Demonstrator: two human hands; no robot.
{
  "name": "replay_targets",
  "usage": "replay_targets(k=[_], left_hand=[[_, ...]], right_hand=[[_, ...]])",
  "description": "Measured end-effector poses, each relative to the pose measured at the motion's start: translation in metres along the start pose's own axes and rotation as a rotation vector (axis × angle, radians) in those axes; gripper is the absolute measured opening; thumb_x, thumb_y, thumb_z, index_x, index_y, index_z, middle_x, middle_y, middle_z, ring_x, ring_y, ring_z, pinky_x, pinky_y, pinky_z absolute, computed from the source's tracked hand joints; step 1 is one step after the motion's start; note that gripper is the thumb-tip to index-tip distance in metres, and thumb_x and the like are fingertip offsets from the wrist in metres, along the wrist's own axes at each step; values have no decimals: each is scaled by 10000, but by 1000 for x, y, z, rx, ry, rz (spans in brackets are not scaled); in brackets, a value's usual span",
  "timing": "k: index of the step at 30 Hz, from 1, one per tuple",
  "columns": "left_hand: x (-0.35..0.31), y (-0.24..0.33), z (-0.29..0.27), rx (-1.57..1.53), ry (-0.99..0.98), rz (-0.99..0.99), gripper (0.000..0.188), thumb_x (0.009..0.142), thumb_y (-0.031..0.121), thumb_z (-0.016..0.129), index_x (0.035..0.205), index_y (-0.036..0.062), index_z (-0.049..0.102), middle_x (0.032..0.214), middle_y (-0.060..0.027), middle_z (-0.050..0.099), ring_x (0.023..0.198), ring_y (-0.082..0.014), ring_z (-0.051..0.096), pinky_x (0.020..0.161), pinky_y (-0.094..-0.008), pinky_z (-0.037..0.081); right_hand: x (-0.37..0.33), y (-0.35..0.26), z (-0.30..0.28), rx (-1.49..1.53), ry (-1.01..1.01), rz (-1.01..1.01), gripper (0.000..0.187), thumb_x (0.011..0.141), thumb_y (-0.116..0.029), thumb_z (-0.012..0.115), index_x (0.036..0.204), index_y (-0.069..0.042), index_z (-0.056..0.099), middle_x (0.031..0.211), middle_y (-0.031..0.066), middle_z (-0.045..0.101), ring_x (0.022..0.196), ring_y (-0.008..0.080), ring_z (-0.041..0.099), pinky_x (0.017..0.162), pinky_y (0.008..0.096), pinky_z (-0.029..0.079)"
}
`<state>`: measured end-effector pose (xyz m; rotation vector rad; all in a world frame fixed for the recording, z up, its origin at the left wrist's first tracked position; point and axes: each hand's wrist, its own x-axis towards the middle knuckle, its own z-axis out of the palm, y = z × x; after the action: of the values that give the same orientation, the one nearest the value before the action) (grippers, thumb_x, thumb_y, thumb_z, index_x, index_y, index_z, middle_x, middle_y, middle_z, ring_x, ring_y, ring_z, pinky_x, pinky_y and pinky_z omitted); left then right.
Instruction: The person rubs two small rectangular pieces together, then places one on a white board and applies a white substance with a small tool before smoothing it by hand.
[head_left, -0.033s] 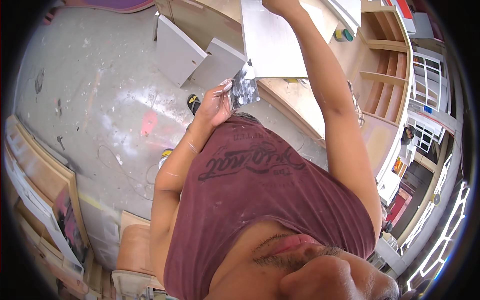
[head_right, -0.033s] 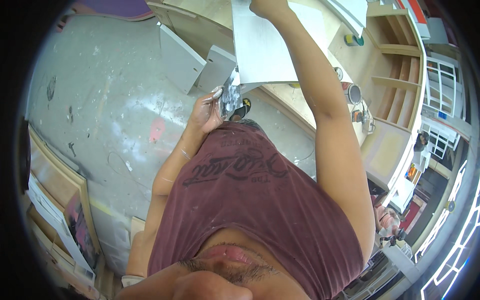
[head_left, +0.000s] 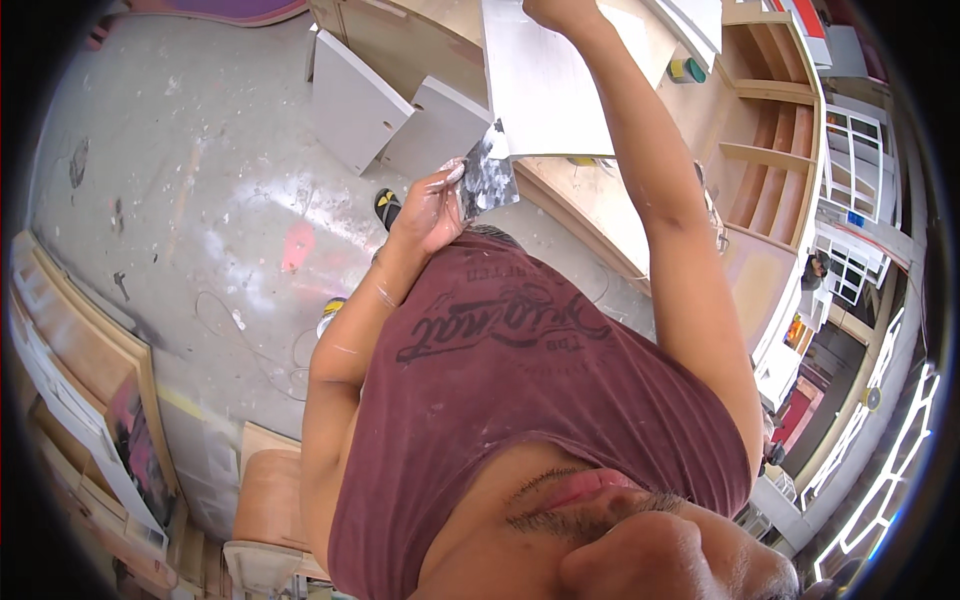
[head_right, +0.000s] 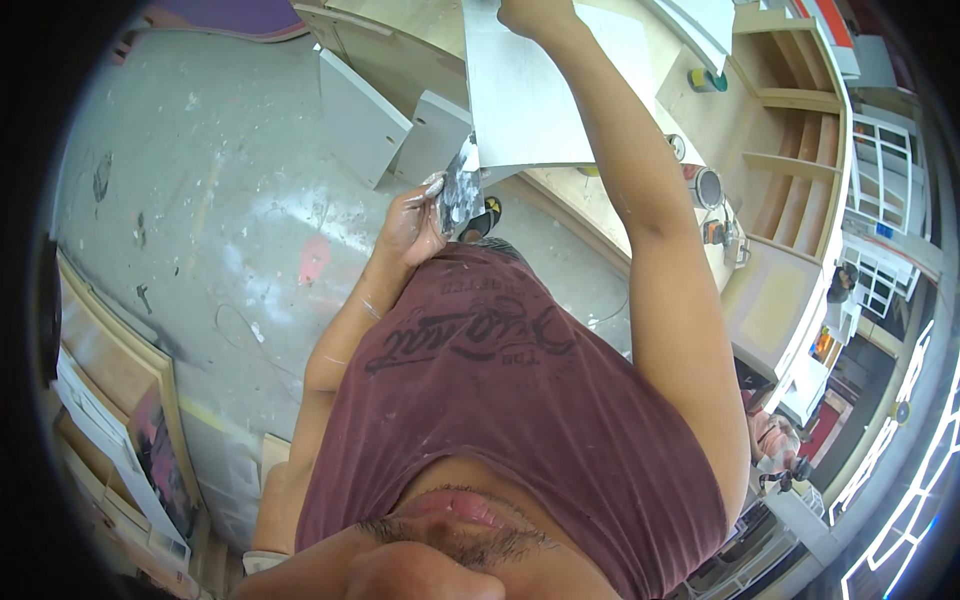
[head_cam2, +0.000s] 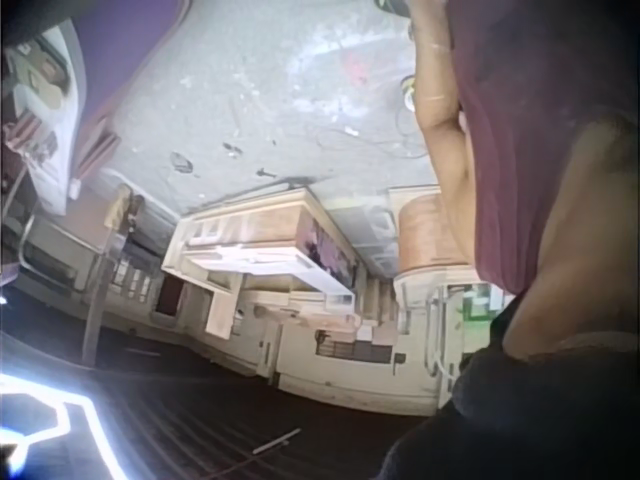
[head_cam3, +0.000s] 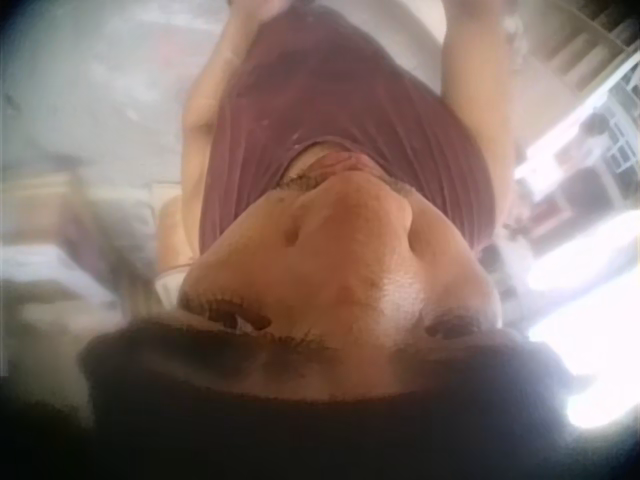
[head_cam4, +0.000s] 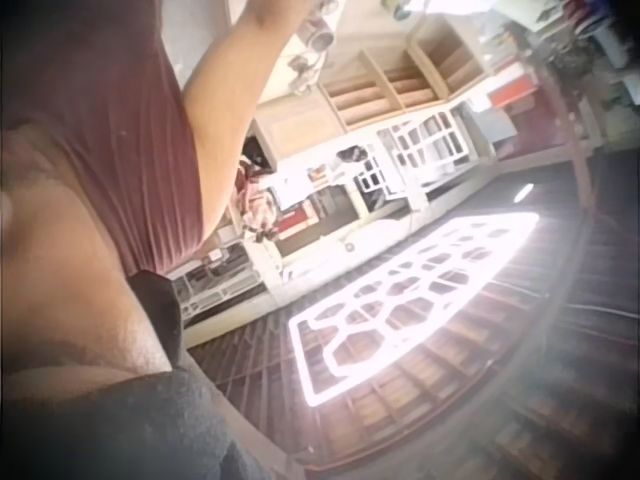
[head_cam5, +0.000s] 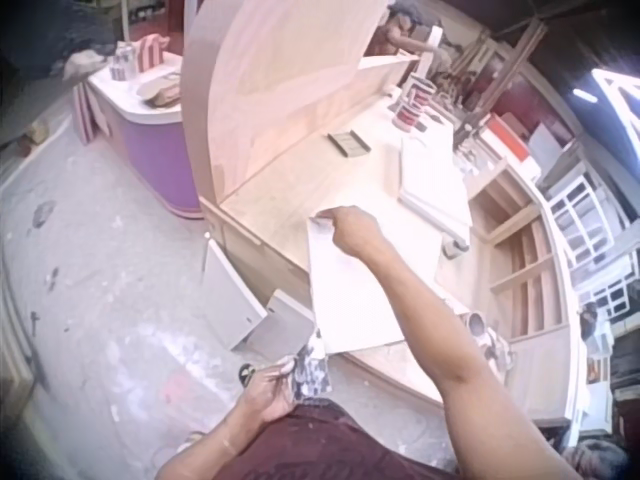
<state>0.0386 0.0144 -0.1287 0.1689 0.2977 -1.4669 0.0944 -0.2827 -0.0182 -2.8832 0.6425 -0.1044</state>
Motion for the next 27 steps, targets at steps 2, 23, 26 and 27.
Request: replay_targets(k=[2,23,26,27], left_hand=[[1,-2,2,-4,-38,-10,255,980,87,437,1175,-17,565,1123,-103,663,1046,-199,662,941,-336,541],[9,10,4,18,-65,-45,273,981,139,454,1184,-14,551,1138,-144,656,1044,-234,661,954,-397,517],[10,13,-3,40,-38,-40,266,983,140,453,1178,-14,550,1138,-147,655,1038,-233,663,950,-397,523],[11,14,-4,43,-38,-42,266,983,140,453,1178,-14,550,1138,-147,655,1038,-233,663,950,-397,523]], right_hand=[[-1,7,2,-33,45,-36,542,730,32,482,1171,-189,706,1058,204,689,991,371,657,863,445,523],[-230,-45,2,-29,36,-151,442,820,-6,548,1227,-152,640,1178,62,663,1119,294,609,932,402,498],[-253,-59,-10,-51,-107,-108,464,810,-3,556,1242,-155,632,1198,61,655,1159,297,591,962,393,489],[-255,-62,-15,-33,-110,-94,519,789,35,548,1256,-176,630,1200,64,661,1153,301,598,977,394,488]])
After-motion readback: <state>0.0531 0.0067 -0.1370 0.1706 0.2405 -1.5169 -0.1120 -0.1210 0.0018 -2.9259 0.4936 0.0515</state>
